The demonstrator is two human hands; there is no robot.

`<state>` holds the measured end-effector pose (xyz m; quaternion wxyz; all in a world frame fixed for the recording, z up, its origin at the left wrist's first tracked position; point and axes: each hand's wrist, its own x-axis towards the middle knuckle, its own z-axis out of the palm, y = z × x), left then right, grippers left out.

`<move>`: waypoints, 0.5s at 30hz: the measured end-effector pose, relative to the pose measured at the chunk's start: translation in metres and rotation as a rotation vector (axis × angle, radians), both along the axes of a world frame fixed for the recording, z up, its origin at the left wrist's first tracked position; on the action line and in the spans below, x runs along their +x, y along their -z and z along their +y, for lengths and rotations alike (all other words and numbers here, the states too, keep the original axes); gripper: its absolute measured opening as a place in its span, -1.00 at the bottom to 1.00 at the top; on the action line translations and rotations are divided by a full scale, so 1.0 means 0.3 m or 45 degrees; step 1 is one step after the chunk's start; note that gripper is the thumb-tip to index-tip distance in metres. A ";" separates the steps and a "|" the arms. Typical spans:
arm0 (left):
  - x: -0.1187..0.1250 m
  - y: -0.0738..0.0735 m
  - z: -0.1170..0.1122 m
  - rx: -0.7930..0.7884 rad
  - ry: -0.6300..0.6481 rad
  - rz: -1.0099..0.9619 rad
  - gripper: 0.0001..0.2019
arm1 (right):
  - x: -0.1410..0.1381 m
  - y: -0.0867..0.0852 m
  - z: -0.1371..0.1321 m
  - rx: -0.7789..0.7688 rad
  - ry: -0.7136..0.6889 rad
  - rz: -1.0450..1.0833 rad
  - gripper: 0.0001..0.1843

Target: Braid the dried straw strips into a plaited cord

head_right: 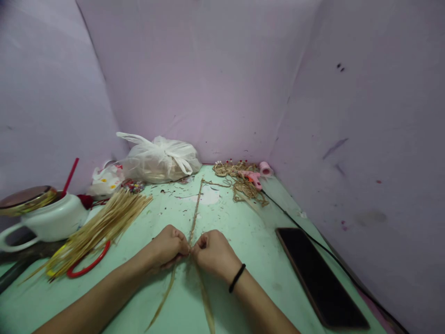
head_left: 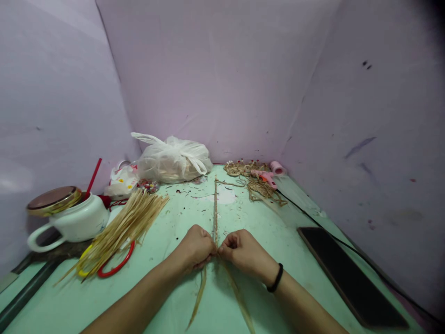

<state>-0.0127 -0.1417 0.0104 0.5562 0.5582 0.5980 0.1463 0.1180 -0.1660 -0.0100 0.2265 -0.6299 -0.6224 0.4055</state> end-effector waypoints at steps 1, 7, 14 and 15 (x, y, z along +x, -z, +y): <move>0.001 -0.001 -0.002 -0.013 -0.011 0.011 -0.84 | -0.006 -0.006 -0.005 -0.035 0.005 0.008 -0.87; -0.021 0.008 0.000 -0.033 0.030 -0.087 -0.86 | -0.020 -0.026 -0.026 -0.057 0.024 0.138 -0.92; -0.037 0.011 0.019 -0.094 0.098 -0.313 -0.94 | 0.016 -0.056 0.004 -0.180 0.181 0.594 -0.96; -0.038 0.012 0.020 -0.101 0.102 -0.329 -0.95 | 0.012 -0.059 0.005 -0.234 0.231 0.662 -0.97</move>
